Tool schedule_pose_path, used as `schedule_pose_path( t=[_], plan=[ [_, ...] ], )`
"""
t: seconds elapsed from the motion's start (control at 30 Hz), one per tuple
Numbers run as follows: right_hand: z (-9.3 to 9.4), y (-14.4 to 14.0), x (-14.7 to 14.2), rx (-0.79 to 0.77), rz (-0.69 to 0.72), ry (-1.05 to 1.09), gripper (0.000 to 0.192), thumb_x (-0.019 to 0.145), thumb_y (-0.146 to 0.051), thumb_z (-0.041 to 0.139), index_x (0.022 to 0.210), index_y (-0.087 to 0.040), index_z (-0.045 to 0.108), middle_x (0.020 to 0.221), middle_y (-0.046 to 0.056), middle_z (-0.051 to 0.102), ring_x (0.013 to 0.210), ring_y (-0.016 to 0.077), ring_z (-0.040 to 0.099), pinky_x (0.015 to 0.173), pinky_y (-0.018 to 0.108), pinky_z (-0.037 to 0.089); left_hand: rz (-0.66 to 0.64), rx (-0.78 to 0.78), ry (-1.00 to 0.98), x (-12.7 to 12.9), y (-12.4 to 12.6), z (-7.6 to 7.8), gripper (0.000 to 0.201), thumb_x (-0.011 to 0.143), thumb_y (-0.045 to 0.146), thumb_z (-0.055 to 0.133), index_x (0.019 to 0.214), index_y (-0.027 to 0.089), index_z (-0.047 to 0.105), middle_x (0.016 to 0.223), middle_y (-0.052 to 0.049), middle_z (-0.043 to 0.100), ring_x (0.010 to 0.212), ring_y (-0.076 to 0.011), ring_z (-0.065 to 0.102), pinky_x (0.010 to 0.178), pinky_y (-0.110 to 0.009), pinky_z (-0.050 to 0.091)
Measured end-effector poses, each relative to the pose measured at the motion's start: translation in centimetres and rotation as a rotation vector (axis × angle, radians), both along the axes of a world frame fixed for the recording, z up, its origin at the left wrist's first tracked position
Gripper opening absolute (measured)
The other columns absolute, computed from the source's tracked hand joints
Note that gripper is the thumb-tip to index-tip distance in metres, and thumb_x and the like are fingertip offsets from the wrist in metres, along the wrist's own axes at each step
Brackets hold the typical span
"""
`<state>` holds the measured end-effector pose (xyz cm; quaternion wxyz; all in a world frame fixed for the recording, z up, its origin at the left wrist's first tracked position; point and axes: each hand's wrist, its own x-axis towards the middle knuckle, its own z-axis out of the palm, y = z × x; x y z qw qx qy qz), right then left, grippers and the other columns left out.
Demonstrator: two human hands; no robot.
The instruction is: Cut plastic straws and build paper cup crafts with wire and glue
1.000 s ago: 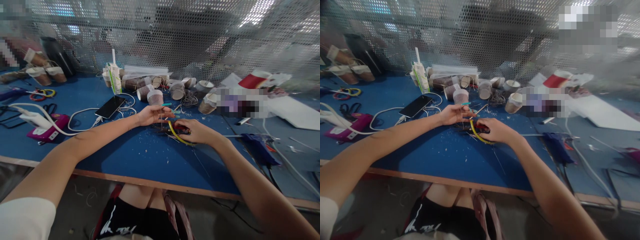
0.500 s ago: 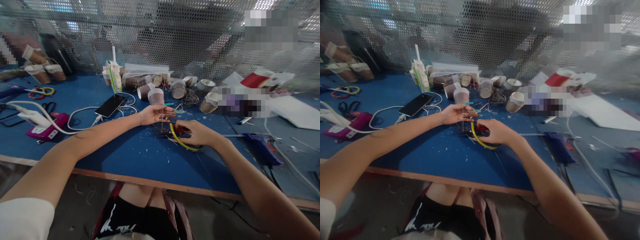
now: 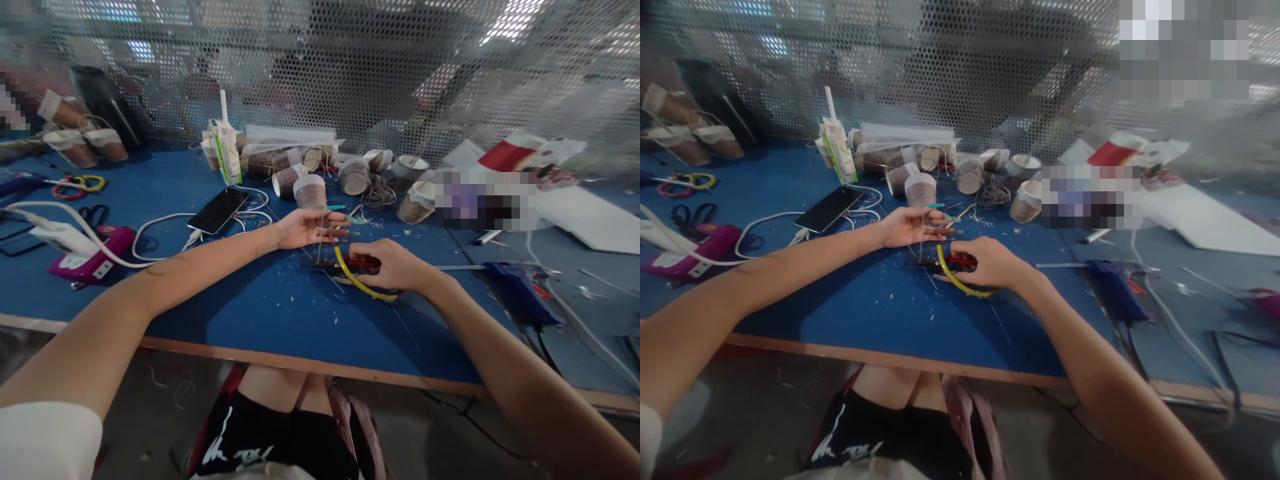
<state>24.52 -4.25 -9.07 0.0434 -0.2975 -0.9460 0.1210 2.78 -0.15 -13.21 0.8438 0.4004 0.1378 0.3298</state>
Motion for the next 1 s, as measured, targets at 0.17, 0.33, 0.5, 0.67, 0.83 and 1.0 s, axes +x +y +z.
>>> schedule_pose_path(
  t=[0.17, 0.33, 0.5, 0.67, 0.83, 1.0],
  plan=[
    [-0.1, 0.0, -0.1, -0.036, 0.028, 0.033, 0.015, 0.07, -0.032, 0.054, 0.069, -0.02, 0.046, 0.056, -0.004, 0.046, 0.049, 0.0091, 0.038, 0.052, 0.023, 0.027, -0.015, -0.017, 0.007, 0.0, 0.0, 0.0, 0.037, 0.093, 0.021, 0.035, 0.078, 0.014, 0.068, 0.093, -0.006, 0.073, 0.1, -0.0191, 0.065, 0.11, -0.041, 0.026],
    [-0.2, 0.0, -0.1, -0.065, 0.04, 0.056, 0.012, 0.07, -0.029, 0.055, 0.069, -0.02, 0.046, 0.055, -0.004, 0.045, 0.049, 0.0091, 0.037, 0.052, 0.023, 0.027, -0.02, -0.02, 0.006, -0.1, 0.2, -0.1, 0.031, 0.092, 0.023, 0.04, 0.079, 0.014, 0.067, 0.095, -0.006, 0.073, 0.101, -0.019, 0.065, 0.108, -0.04, 0.029],
    [-0.1, -0.2, -0.1, -0.088, 0.027, 0.031, 0.012, 0.071, -0.029, 0.054, 0.068, -0.02, 0.045, 0.056, -0.003, 0.046, 0.05, 0.0098, 0.039, 0.052, 0.023, 0.029, 0.001, -0.029, 0.029, 0.1, 0.0, 0.1, 0.038, 0.094, 0.021, 0.033, 0.079, 0.014, 0.068, 0.091, -0.005, 0.074, 0.096, -0.0177, 0.066, 0.108, -0.039, 0.031],
    [-0.4, -0.3, -0.6, -0.023, -0.006, 0.021, 0.016, 0.068, -0.031, 0.056, 0.069, -0.02, 0.045, 0.057, -0.003, 0.047, 0.051, 0.0101, 0.039, 0.053, 0.024, 0.028, 0.029, -0.009, 0.063, 0.2, -0.1, 0.2, 0.04, 0.094, 0.02, 0.03, 0.084, 0.013, 0.068, 0.091, -0.004, 0.074, 0.097, -0.017, 0.066, 0.111, -0.04, 0.028],
    [-0.8, -0.3, -1.3, 0.021, -0.044, 0.05, 0.035, 0.065, -0.045, 0.064, 0.063, -0.021, 0.039, 0.053, -0.006, 0.042, 0.049, 0.0087, 0.034, 0.051, 0.024, 0.025, 0.043, -0.002, 0.073, 0.3, 0.0, 0.0, 0.036, 0.092, 0.02, 0.033, 0.087, 0.013, 0.068, 0.096, -0.007, 0.073, 0.105, -0.0199, 0.064, 0.111, -0.041, 0.027],
    [-1.0, 0.1, -1.1, -0.04, -0.026, 0.066, 0.041, 0.065, -0.047, 0.068, 0.061, -0.021, 0.036, 0.052, -0.007, 0.035, 0.048, 0.0077, 0.03, 0.05, 0.023, 0.023, 0.025, 0.001, 0.054, 0.2, 0.1, 0.0, 0.037, 0.092, 0.02, 0.033, 0.086, 0.013, 0.069, 0.094, -0.006, 0.074, 0.095, -0.0182, 0.067, 0.109, -0.04, 0.03]
  ],
)
